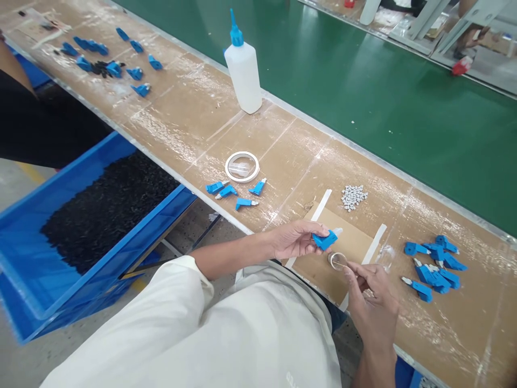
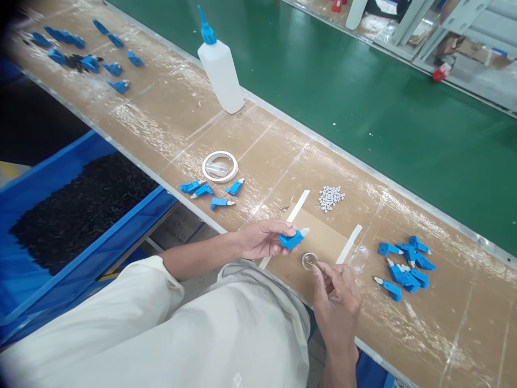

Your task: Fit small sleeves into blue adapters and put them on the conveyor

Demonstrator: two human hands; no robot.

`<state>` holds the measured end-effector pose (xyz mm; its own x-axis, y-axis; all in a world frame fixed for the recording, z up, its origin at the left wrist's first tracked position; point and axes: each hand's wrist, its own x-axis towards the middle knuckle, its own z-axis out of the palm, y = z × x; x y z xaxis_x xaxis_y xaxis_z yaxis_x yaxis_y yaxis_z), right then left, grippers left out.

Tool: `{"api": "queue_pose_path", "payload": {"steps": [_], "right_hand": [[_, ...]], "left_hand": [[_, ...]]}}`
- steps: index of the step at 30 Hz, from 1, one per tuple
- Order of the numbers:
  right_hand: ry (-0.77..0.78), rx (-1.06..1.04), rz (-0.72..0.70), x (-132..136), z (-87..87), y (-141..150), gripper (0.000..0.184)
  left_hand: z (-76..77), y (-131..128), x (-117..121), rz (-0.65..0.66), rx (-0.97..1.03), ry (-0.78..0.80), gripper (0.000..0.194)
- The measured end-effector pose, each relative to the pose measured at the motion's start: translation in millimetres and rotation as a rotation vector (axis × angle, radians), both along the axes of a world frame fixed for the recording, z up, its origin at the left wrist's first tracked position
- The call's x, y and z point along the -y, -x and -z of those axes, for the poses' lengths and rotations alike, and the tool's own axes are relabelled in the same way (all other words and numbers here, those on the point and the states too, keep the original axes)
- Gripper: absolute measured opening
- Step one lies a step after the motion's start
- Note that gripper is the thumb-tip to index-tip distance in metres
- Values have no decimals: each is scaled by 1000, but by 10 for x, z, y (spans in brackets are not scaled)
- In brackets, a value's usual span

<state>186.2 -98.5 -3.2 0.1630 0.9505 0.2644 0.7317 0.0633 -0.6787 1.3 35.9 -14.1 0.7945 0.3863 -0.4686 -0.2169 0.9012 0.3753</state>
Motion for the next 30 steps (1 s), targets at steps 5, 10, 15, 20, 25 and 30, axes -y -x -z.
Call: {"api": "queue_pose_path", "payload": {"steps": [5, 10, 15, 20, 25, 30], "right_hand": [[36, -33, 112, 10, -82, -117, 26], [55, 61, 254, -445, -175, -456, 27], [135, 230, 37, -1138, 68, -695, 31], [178, 288, -22, -1342, 257, -685, 30], [231, 381, -58, -1368, 224, -587, 26], [330, 520, -79, -1458, 129, -503, 24]], "left_hand": [[-19, 59, -36, -26, -19, -19, 16], [-17, 116, -88, -76, 11, -39, 16], [-20, 162, -86, -105, 46, -65, 24], [6, 235, -86, -121, 5, -73, 26], [59, 225, -106, -133, -10, -79, 24], [72, 199, -126, -128, -5, -67, 24]]}}
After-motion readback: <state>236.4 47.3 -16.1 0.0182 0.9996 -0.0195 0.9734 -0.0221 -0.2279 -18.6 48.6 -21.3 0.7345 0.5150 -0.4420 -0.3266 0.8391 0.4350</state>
